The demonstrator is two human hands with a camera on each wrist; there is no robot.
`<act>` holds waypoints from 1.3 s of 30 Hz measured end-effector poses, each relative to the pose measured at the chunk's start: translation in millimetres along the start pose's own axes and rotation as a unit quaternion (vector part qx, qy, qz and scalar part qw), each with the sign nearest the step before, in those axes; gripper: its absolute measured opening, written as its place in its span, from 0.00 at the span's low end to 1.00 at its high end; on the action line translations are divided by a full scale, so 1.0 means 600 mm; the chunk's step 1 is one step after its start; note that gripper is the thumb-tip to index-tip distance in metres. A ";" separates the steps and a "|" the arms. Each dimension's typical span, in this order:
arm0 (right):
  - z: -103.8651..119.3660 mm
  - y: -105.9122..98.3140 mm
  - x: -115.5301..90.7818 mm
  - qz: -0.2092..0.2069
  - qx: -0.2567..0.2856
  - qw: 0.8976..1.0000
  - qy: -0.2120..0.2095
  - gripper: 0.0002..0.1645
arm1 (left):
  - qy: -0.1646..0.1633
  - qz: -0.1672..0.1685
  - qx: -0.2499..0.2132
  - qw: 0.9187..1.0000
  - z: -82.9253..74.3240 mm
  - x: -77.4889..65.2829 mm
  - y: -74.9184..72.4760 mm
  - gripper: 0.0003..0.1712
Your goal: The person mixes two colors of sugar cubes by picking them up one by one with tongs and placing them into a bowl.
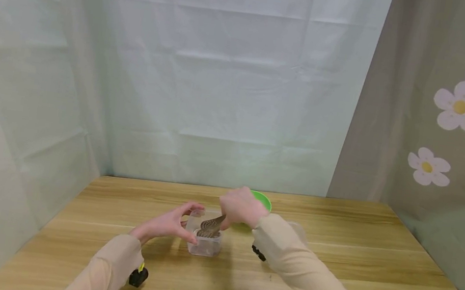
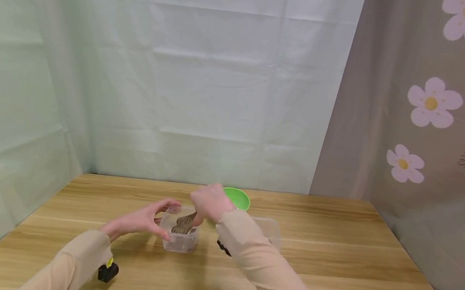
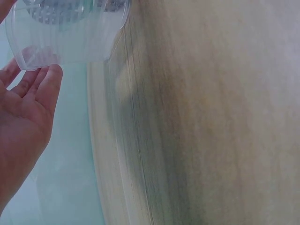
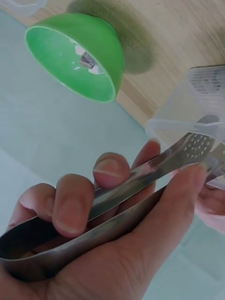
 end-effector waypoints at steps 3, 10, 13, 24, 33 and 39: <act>0.001 0.000 -0.003 0.006 0.006 1.000 -0.003 0.15 | 0.004 0.000 0.003 1.000 -0.011 -0.003 0.001 0.37; 0.004 0.005 0.003 0.009 0.002 1.000 -0.003 0.14 | 0.008 -0.001 0.006 1.000 -0.010 -0.003 0.001 0.37; 0.006 0.005 0.005 0.001 -0.010 1.000 -0.012 0.15 | 0.006 -0.001 0.000 1.000 -0.007 -0.003 0.000 0.37; 0.006 0.015 0.000 -0.010 0.019 0.999 -0.026 0.14 | -0.004 -0.002 -0.001 1.000 -0.012 -0.003 0.000 0.37; -0.013 0.032 -0.015 -0.067 0.071 0.992 -0.078 0.22 | -0.019 -0.008 0.007 1.000 -0.021 -0.004 0.002 0.37; -0.029 0.047 -0.022 -0.103 0.095 0.986 -0.092 0.10 | -0.007 -0.009 0.012 1.000 0.014 0.004 -0.001 0.39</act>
Point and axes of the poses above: each hand's wrist, its own x-axis towards the middle knuckle, its own y-axis out of the palm, z = x × y, the point moved 5 cm from there along x, towards the middle knuckle, and after that the axes turned 6 degrees about z, right-handed, at the moved point
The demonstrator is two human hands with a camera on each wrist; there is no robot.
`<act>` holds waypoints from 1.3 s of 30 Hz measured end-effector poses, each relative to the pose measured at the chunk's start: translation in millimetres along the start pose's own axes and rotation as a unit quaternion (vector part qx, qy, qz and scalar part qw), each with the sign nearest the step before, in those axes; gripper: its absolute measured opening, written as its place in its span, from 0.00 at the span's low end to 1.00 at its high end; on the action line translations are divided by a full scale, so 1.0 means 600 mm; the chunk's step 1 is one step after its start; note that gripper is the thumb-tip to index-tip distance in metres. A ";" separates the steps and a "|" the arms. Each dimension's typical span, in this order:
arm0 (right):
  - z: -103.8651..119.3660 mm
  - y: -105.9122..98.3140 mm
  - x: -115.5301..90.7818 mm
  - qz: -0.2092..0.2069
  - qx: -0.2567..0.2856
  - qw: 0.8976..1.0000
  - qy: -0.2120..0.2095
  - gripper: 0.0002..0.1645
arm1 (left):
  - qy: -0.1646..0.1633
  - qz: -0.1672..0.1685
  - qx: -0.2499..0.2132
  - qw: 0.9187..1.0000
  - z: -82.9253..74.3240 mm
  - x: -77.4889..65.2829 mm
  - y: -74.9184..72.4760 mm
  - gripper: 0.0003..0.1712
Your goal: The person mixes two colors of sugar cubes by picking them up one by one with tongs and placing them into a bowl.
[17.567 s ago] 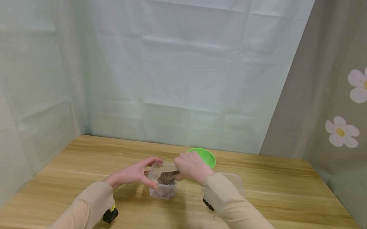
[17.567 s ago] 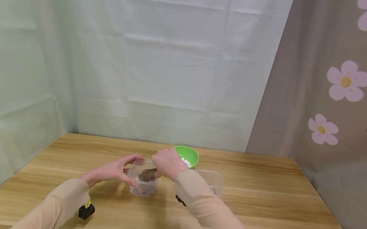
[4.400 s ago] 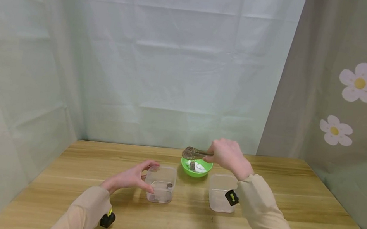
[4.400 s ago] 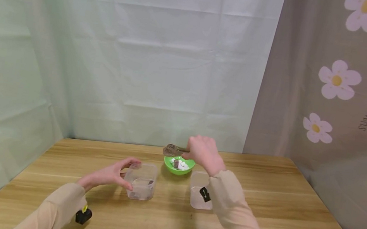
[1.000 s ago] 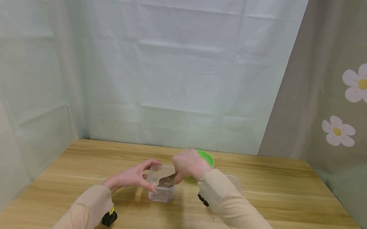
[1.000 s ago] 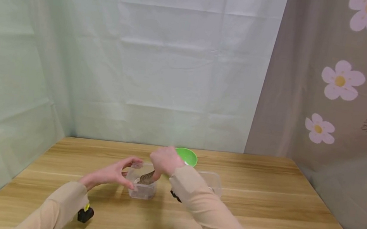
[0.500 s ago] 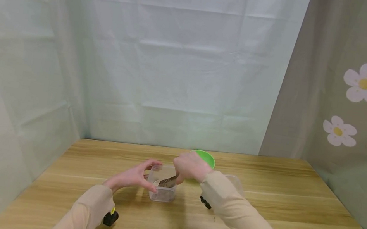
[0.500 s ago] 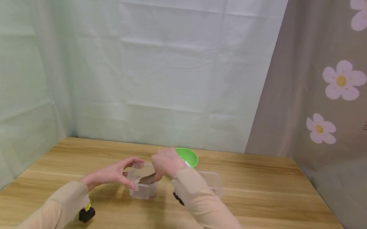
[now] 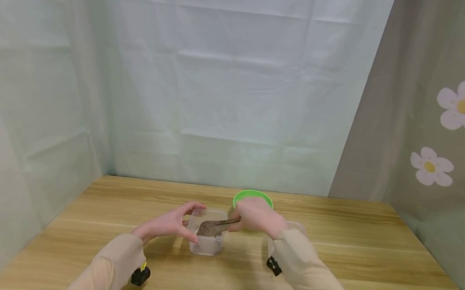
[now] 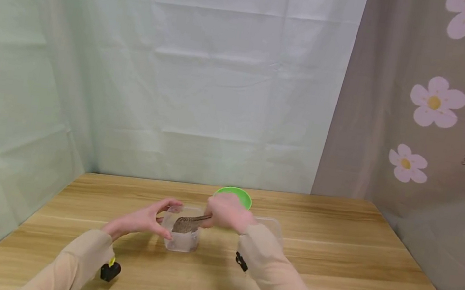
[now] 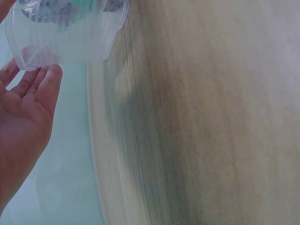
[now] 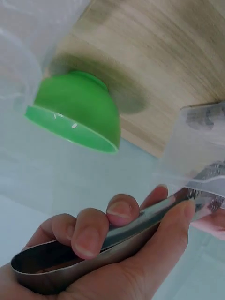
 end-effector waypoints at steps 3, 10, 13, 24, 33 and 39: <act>-0.007 0.001 -0.008 -0.024 0.000 1.000 -0.001 0.10 | -0.010 -0.006 0.007 1.000 0.012 0.001 -0.002 0.40; -0.021 0.000 -0.029 -0.056 0.020 0.998 -0.006 0.18 | -0.012 -0.011 0.008 1.000 0.017 0.001 -0.001 0.40; -0.026 -0.001 -0.036 -0.065 0.014 0.998 -0.009 0.20 | -0.009 -0.010 0.006 1.000 0.017 0.002 0.000 0.40; -0.050 -0.021 -0.078 -0.072 0.040 0.996 0.045 0.19 | -0.013 -0.009 0.008 1.000 0.016 0.002 0.002 0.41; -0.078 -0.059 -0.107 -0.111 0.012 0.987 0.120 0.13 | -0.005 -0.007 0.001 1.000 0.016 0.002 -0.001 0.40; -0.091 -0.076 -0.109 -0.114 -0.045 0.978 0.168 0.14 | 0.000 -0.006 -0.005 1.000 0.015 0.004 -0.001 0.40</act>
Point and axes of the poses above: each hand's wrist, its own x-axis towards the middle knuckle, its own y-axis out of the palm, z = x × y, the point moved 5 cm from there along x, towards the middle knuckle, and after that the axes turned 6 degrees about z, right-handed, at the moved point
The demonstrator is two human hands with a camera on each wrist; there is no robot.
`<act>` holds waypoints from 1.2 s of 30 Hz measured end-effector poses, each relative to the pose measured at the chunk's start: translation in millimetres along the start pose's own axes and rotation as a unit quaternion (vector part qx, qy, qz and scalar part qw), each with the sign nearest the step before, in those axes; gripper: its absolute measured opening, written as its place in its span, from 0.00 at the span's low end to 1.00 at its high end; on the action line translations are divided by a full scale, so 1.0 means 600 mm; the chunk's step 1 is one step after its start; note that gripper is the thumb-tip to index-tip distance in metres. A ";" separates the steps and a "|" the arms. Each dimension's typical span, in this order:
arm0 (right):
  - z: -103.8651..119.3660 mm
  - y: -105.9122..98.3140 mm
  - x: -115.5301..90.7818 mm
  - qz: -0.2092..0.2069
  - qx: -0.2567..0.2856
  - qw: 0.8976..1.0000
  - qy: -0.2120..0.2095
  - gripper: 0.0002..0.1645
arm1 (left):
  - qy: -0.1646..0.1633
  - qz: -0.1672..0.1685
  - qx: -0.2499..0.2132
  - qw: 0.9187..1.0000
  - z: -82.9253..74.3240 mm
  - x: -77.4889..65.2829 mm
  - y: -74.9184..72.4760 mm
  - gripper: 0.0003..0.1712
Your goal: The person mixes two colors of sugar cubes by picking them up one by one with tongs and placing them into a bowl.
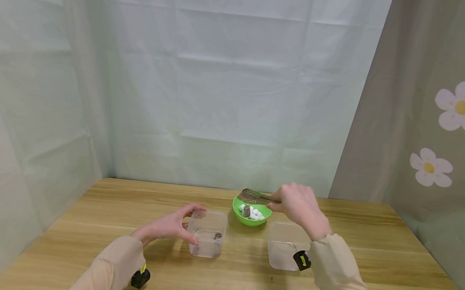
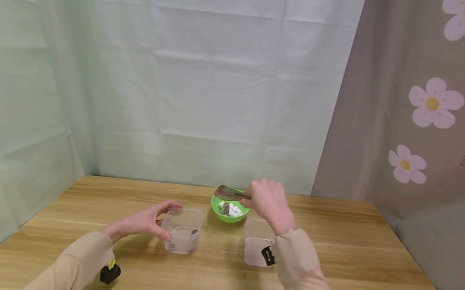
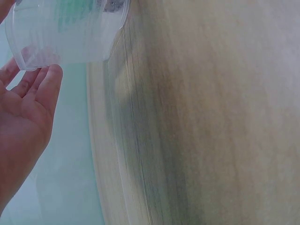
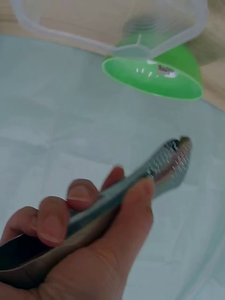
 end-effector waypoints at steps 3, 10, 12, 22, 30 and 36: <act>-0.006 -0.006 0.003 0.000 -0.016 1.000 0.025 0.14 | 0.003 0.001 0.001 1.000 0.000 0.000 0.000 0.40; -0.011 -0.014 0.004 0.012 -0.026 0.998 0.057 0.11 | 0.009 0.001 0.001 1.000 0.000 0.000 0.000 0.40; -0.011 -0.015 0.003 0.019 -0.029 0.998 0.060 0.15 | 0.011 0.002 0.001 1.000 0.000 0.001 0.000 0.40; -0.023 0.009 0.007 0.049 -0.051 0.994 0.083 0.18 | -0.005 -0.002 0.003 1.000 -0.005 0.001 0.004 0.40; -0.028 0.005 0.009 0.034 -0.047 0.996 0.073 0.20 | -0.003 0.002 0.002 1.000 -0.005 0.004 0.003 0.41; -0.026 0.001 0.010 0.027 -0.043 0.996 0.066 0.21 | -0.007 0.001 0.005 1.000 -0.005 0.004 0.003 0.42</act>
Point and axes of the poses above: each hand's wrist, its own x-axis towards the middle knuckle, its own y-axis out of the palm, z = x × y, the point moved 5 cm from there along x, towards the middle knuckle, and after that the axes turned 6 degrees about z, right-handed, at the moved point
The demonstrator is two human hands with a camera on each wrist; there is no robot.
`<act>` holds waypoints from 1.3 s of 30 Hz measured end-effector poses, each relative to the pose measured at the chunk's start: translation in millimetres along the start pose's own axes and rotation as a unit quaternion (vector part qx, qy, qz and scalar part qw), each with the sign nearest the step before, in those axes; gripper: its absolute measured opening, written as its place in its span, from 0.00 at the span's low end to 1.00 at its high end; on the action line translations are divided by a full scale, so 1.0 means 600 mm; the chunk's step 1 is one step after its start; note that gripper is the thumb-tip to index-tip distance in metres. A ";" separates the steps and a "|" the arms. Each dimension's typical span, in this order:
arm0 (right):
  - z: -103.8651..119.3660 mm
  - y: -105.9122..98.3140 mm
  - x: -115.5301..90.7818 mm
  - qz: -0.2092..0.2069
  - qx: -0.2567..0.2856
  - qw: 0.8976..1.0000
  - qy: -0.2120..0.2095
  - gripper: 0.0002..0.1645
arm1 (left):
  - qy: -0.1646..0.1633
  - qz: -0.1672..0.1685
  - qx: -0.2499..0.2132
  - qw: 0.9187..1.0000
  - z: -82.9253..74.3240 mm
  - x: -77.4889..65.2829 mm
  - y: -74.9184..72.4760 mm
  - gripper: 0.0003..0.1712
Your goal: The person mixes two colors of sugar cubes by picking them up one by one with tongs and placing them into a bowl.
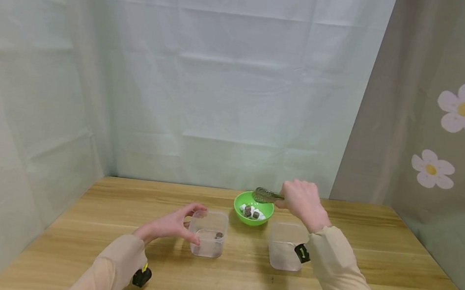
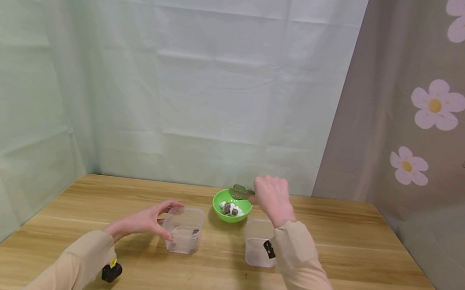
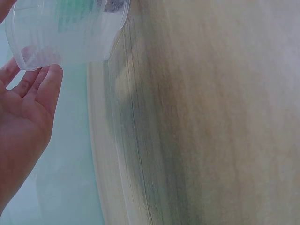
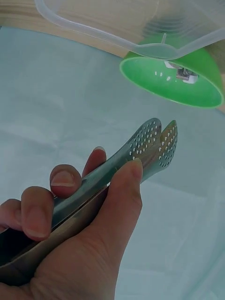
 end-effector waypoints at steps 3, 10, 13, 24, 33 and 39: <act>0.010 -0.002 -0.002 0.008 0.006 1.000 -0.011 0.17 | -0.003 -0.001 0.001 1.000 0.001 0.000 0.000 0.41; 0.050 -0.006 -0.005 0.024 0.036 0.996 -0.073 0.14 | 0.004 0.001 -0.002 1.000 0.000 0.001 0.000 0.40; 0.066 -0.008 -0.004 0.032 0.044 0.994 -0.093 0.14 | 0.004 0.001 0.001 1.000 0.000 0.001 0.000 0.40; 0.123 0.007 0.000 0.058 0.048 0.984 -0.163 0.18 | -0.003 -0.004 0.012 1.000 0.001 0.004 0.001 0.41; 0.158 0.030 0.017 0.109 0.044 0.978 -0.174 0.10 | 0.006 0.008 -0.011 1.000 -0.010 0.001 0.004 0.39; 0.173 0.043 0.022 0.144 0.052 0.972 -0.177 0.09 | 0.002 0.014 -0.022 1.000 -0.036 -0.004 0.007 0.38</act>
Point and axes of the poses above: each hand's wrist, its own x-axis towards the middle knuckle, its own y-axis out of the palm, z = x × y, the point moved 5 cm from there along x, towards the middle knuckle, and after that the axes turned 6 degrees about z, right-handed, at the moved point
